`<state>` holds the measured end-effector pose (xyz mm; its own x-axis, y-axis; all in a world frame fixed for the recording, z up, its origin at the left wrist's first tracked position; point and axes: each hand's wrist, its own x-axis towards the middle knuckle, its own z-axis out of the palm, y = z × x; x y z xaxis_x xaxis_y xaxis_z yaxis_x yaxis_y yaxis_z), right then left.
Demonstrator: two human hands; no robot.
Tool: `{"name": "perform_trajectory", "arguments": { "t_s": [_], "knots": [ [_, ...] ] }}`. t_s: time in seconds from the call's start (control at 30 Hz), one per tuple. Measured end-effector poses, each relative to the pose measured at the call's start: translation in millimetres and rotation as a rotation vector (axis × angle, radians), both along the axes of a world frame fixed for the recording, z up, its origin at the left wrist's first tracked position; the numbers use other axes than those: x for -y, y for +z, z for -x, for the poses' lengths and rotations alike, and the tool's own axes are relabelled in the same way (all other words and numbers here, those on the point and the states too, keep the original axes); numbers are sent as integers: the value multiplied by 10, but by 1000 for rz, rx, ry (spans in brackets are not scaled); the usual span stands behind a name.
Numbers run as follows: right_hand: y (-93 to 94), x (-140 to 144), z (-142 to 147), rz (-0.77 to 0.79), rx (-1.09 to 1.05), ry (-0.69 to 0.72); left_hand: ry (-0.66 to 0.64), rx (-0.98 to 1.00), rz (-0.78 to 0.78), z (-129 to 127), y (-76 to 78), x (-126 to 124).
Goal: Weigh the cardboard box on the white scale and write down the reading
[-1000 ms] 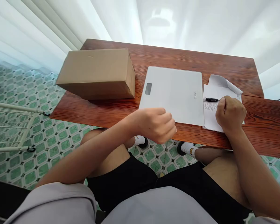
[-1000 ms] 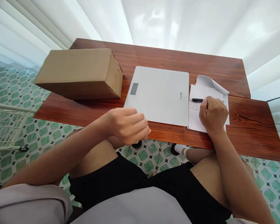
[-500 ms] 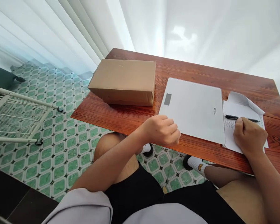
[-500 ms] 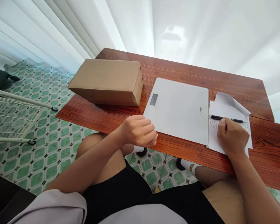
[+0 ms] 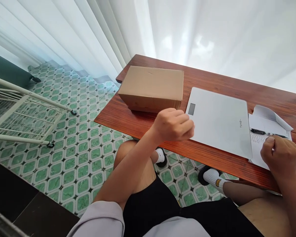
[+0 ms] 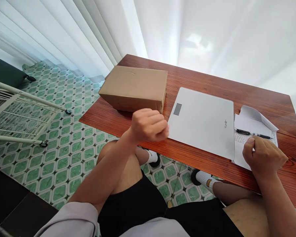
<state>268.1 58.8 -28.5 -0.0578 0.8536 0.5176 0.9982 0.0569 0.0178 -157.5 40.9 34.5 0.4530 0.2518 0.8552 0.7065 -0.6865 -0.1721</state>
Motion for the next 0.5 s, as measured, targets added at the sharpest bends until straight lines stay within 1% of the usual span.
{"name": "perform_trajectory", "arguments": {
  "t_s": [0.07, 0.1, 0.17, 0.23, 0.3, 0.33, 0.4, 0.5],
  "knots": [
    [57, 3, 127, -83, -21, 68, 44, 117, -21, 159, 46, -51],
    [104, 2, 236, -99, -38, 122, 74, 184, -23, 241, 66, -73],
    [230, -14, 531, -148, -89, 245, 165, 329, 10, 395, 98, -108],
    [384, -53, 884, -156, -159, 369, 266, 492, 82, 526, 121, -127],
    [545, -113, 1238, -130, -202, 398, 336, 635, 164, 631, 141, -134],
    [622, -147, 1403, -115, -224, 417, 357, 685, 203, 677, 150, -135],
    [756, -214, 1705, -88, -276, 497, 382, 748, 278, 769, 165, -137],
    [866, -302, 2113, 35, -484, 647, 398, 840, 371, 942, 159, -156]
  ]
}}
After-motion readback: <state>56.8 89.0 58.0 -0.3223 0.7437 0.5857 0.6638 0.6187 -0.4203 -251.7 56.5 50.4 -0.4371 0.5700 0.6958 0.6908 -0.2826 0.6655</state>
